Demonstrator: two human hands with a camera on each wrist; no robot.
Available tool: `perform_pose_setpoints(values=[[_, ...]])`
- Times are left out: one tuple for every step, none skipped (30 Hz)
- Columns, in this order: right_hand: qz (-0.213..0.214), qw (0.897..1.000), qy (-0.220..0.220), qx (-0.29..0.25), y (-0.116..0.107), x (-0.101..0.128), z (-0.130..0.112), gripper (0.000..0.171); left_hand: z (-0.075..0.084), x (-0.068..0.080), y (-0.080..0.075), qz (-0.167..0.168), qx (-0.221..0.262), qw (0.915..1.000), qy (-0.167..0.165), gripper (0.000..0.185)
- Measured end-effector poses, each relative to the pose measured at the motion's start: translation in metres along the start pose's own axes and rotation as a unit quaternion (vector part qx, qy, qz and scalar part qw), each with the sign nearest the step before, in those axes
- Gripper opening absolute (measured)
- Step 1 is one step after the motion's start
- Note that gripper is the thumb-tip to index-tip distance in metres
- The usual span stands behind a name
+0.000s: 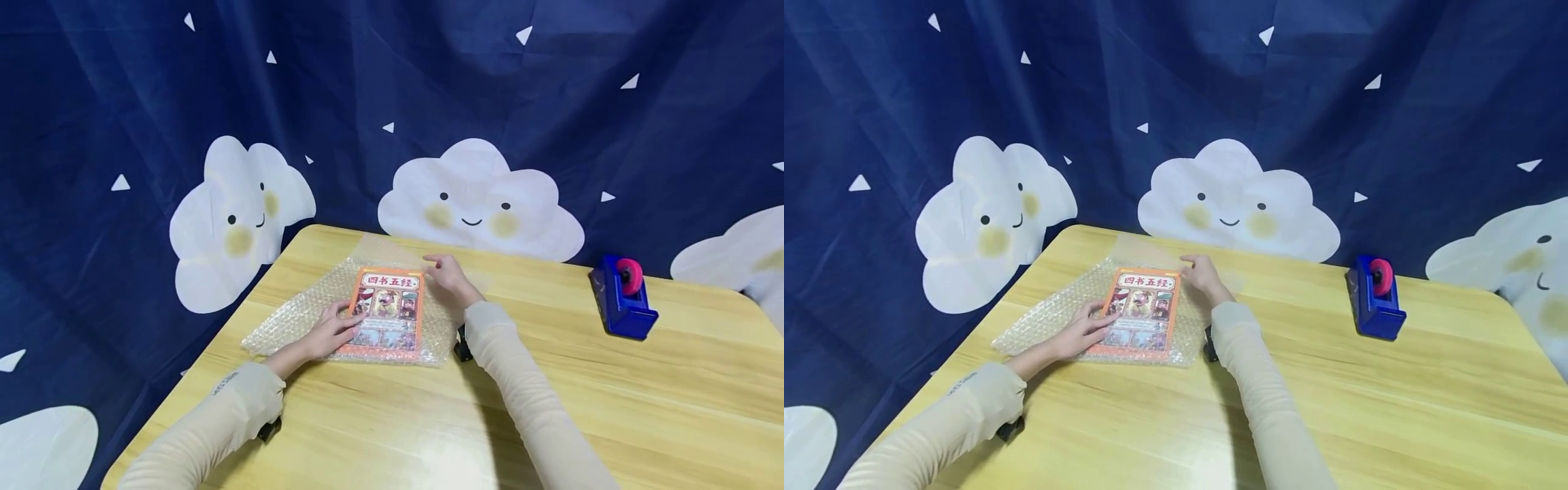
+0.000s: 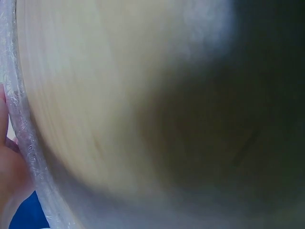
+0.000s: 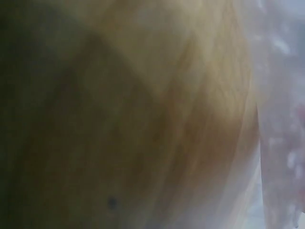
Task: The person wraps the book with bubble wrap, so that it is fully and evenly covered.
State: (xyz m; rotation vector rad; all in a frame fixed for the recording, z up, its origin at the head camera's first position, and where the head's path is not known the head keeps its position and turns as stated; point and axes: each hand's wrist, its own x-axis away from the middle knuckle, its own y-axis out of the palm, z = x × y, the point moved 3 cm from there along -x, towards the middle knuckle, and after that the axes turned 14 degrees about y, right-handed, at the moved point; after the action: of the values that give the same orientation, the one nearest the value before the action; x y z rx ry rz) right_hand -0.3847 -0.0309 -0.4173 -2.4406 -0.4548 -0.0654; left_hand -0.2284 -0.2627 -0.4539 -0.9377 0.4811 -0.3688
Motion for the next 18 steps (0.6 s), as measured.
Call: perform_pose_setpoints(values=[[0.001, 1.000, 0.000, 0.000, 0.000, 0.003, -0.002, 0.035, 0.000, 0.000, 0.000, 0.001, 0.001, 1.0000, 0.000, 0.039], [0.004, 1.000, 0.000, 0.006, 0.000, 0.001, -0.001, 0.032, 0.000, 0.000, 0.000, 0.001, -0.001, 1.0000, -0.001, 0.039], [0.007, 1.000, 0.003, 0.008, 0.001, -0.003, 0.002, 0.030, 0.000, 0.000, 0.001, 0.002, -0.001, 1.0000, -0.002, 0.039], [0.010, 1.000, 0.006, 0.011, 0.002, -0.005, 0.004, 0.027, 0.000, 0.000, 0.000, 0.003, 0.000, 1.0000, -0.003, 0.039], [0.014, 1.000, 0.009, 0.014, 0.002, -0.009, 0.006, 0.026, 0.000, 0.000, 0.000, 0.003, 0.000, 1.0000, -0.004, 0.039], [0.016, 1.000, 0.011, 0.015, 0.003, -0.012, 0.008, 0.024, 0.000, 0.000, 0.000, 0.002, 0.000, 1.0000, -0.004, 0.039], [0.015, 1.000, 0.013, 0.015, 0.003, -0.014, 0.011, 0.023, 0.000, 0.000, 0.000, 0.001, 0.001, 1.0000, -0.005, 0.039], [0.014, 1.000, 0.015, 0.011, 0.003, -0.016, 0.012, 0.022, 0.001, 0.000, 0.001, 0.000, 0.001, 1.0000, -0.004, 0.039], [0.015, 1.000, 0.013, 0.009, 0.003, -0.017, 0.014, 0.021, 0.001, 0.000, 0.001, -0.001, 0.003, 1.0000, -0.005, 0.039], [0.015, 1.000, 0.011, 0.007, 0.003, -0.018, 0.015, 0.020, 0.001, 0.000, 0.001, -0.001, 0.005, 1.0000, -0.005, 0.039], [0.013, 1.000, 0.009, 0.008, 0.003, -0.018, 0.016, 0.020, 0.001, 0.000, 0.001, -0.001, 0.002, 1.0000, -0.004, 0.039], [0.009, 1.000, 0.009, 0.007, 0.003, -0.018, 0.016, 0.019, 0.001, 0.000, 0.001, -0.001, 0.003, 1.0000, -0.005, 0.039], [0.005, 1.000, 0.009, 0.011, 0.003, -0.018, 0.016, 0.019, 0.000, 0.000, 0.000, 0.001, 0.004, 1.0000, -0.006, 0.038], [0.001, 1.000, 0.009, 0.013, 0.002, -0.018, 0.017, 0.018, 0.000, 0.000, 0.000, 0.002, 0.005, 1.0000, -0.006, 0.038], [-0.005, 1.000, 0.009, 0.015, 0.002, -0.017, 0.017, 0.018, 0.000, 0.000, 0.000, 0.003, 0.005, 1.0000, -0.005, 0.038], [-0.014, 1.000, 0.008, 0.021, 0.002, -0.016, 0.016, 0.019, 0.000, 0.000, 0.000, 0.004, 0.003, 1.0000, -0.004, 0.038], [-0.023, 0.999, 0.008, 0.027, 0.001, -0.015, 0.015, 0.021, -0.001, 0.000, 0.000, 0.003, 0.003, 1.0000, -0.004, 0.038], [-0.031, 0.999, 0.009, 0.033, 0.001, -0.014, 0.014, 0.022, -0.001, 0.000, 0.001, 0.003, 0.004, 1.0000, -0.004, 0.039]])
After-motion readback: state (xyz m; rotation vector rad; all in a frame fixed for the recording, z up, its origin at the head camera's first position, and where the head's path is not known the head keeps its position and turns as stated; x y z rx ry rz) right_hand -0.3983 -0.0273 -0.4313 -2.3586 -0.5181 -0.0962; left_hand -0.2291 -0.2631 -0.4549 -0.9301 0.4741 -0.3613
